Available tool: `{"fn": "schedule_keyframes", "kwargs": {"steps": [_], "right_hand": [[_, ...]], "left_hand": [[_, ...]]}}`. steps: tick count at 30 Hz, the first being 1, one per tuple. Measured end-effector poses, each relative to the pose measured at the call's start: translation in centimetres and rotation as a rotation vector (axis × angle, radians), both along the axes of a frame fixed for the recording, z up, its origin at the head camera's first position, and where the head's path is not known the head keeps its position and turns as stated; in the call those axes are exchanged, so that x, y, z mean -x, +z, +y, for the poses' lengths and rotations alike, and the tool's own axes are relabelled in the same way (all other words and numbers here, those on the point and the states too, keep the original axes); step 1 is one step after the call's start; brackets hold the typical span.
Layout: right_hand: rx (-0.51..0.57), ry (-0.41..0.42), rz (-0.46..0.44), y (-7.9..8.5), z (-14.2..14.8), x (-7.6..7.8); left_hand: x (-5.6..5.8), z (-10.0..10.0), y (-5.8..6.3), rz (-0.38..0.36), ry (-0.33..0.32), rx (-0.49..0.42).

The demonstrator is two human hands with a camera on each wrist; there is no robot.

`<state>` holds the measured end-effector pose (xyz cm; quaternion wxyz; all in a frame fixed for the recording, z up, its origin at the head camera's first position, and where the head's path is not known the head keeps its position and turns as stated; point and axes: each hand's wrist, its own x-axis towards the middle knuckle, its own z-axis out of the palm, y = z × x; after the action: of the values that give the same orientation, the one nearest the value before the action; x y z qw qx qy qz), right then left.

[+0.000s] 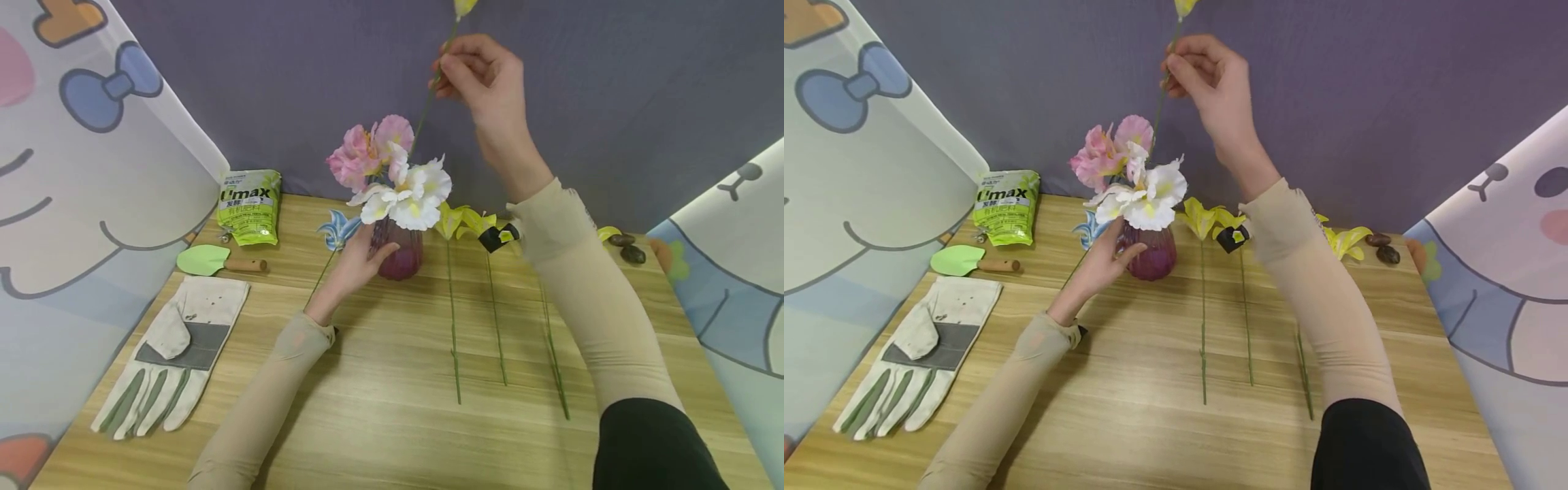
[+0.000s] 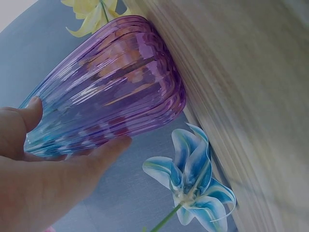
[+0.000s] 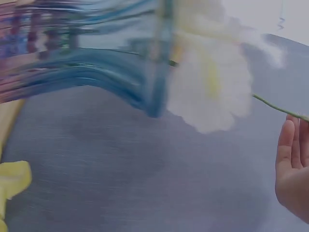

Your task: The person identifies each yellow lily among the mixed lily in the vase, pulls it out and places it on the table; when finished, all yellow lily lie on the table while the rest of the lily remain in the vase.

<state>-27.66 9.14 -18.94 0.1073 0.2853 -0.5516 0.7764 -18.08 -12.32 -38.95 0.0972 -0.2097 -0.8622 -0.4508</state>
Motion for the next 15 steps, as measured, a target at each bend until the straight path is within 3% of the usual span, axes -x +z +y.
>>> {"fn": "schedule_keyframes", "kwargs": {"steps": [3,7,15], "right_hand": [[0.05,-0.019,0.034,1.1,0.7,-0.2],[0.041,-0.07,0.122,1.9,1.6,-0.6],[0.17,-0.101,0.037,3.5,2.7,-1.8]], "left_hand": [[0.1,-0.1,0.0,-0.002,-0.005,-0.001],[0.2,-0.2,-0.2,-0.011,-0.012,-0.005],[0.3,-0.4,-0.4,0.036,-0.022,-0.022]]}}
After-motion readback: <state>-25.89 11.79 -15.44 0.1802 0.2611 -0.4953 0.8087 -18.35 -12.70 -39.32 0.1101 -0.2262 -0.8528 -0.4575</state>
